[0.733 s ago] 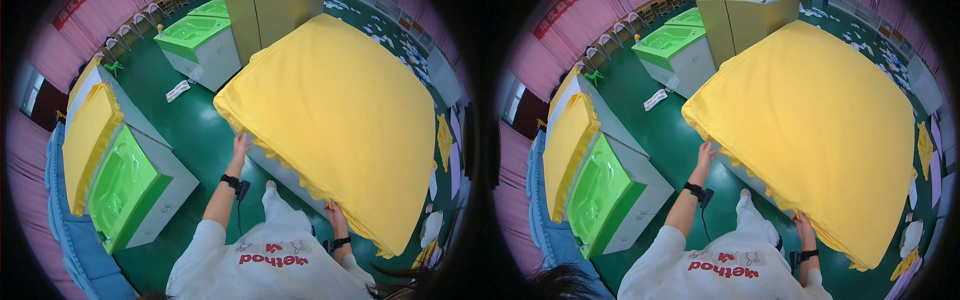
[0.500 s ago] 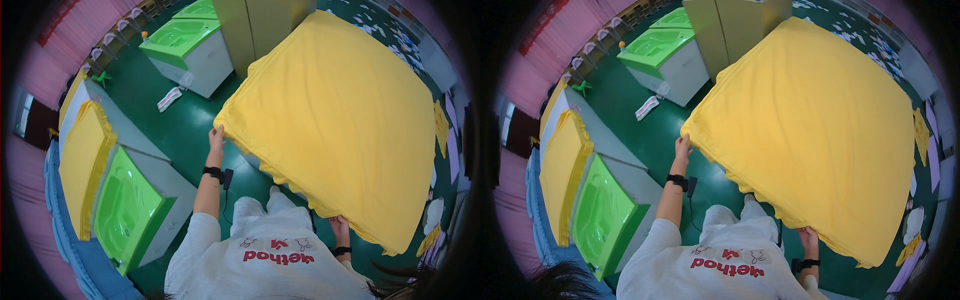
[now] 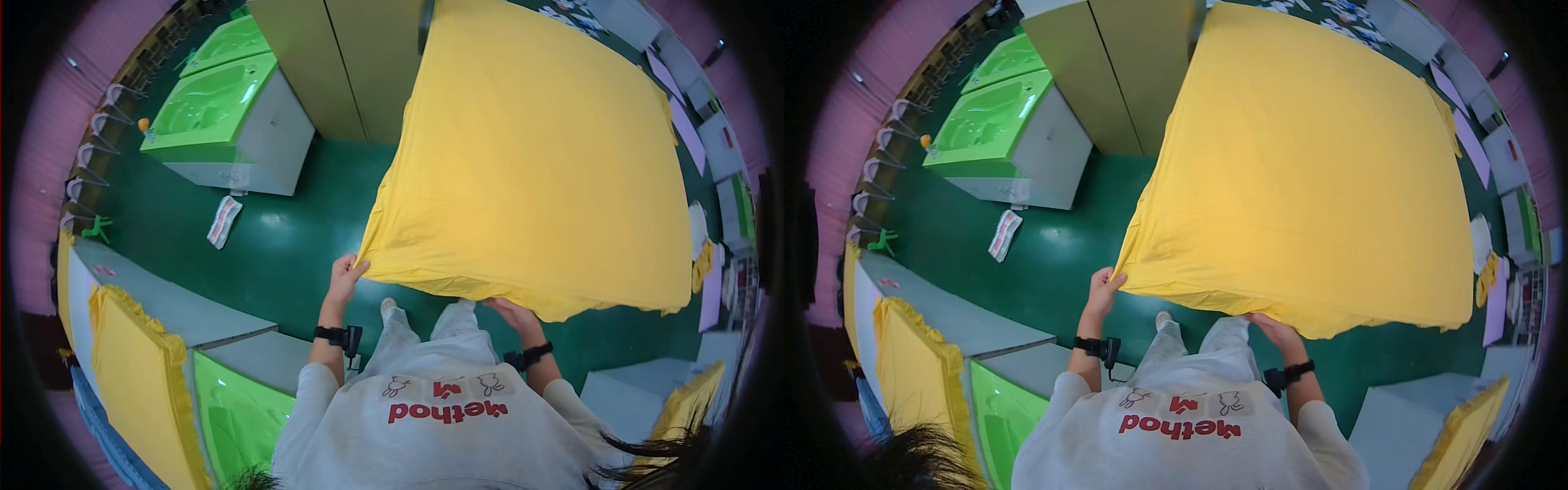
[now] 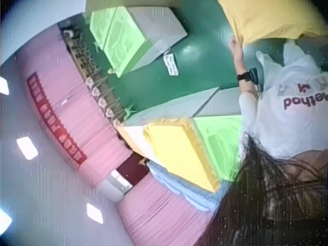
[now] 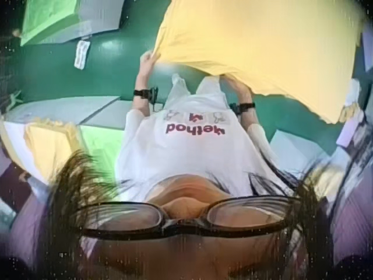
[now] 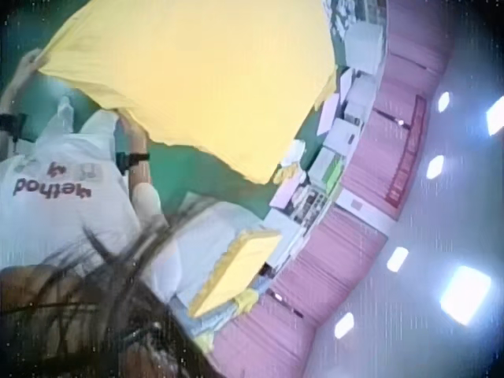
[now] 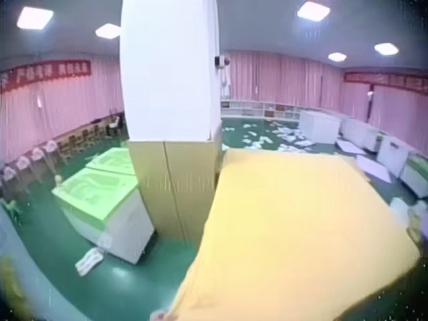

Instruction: Tidying up a nursery by folding yellow cloths, placing pillows and a toy on beds, and sorting baby clothes onto a shelf.

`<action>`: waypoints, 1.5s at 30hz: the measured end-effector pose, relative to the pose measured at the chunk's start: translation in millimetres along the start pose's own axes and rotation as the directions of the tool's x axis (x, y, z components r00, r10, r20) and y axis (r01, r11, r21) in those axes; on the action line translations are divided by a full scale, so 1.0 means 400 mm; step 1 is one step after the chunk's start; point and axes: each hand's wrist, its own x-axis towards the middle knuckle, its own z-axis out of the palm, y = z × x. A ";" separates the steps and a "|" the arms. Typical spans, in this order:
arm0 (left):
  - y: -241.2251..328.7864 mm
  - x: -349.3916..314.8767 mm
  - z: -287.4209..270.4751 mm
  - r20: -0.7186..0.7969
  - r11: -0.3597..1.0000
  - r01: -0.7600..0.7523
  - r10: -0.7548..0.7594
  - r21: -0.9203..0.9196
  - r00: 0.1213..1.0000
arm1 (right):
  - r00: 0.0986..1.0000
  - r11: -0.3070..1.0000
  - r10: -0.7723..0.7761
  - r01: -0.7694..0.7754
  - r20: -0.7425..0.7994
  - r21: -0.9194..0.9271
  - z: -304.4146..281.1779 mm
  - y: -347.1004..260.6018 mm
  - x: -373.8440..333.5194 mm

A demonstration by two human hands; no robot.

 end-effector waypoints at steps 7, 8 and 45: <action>-0.067 0.030 -0.084 0.054 0.980 0.190 -0.187 -0.060 0.981 | 0.926 0.997 0.016 -0.044 -0.377 -0.066 0.146 0.125 0.135; -0.102 0.038 -0.102 0.013 0.966 0.228 -0.228 -0.123 0.973 | 0.901 0.976 0.100 -0.171 -0.422 -0.132 0.152 0.148 0.145; -0.193 0.078 0.040 0.192 0.846 0.405 -0.358 -0.347 0.914 | 0.529 0.765 -0.171 0.603 -0.831 0.226 -0.041 0.070 0.027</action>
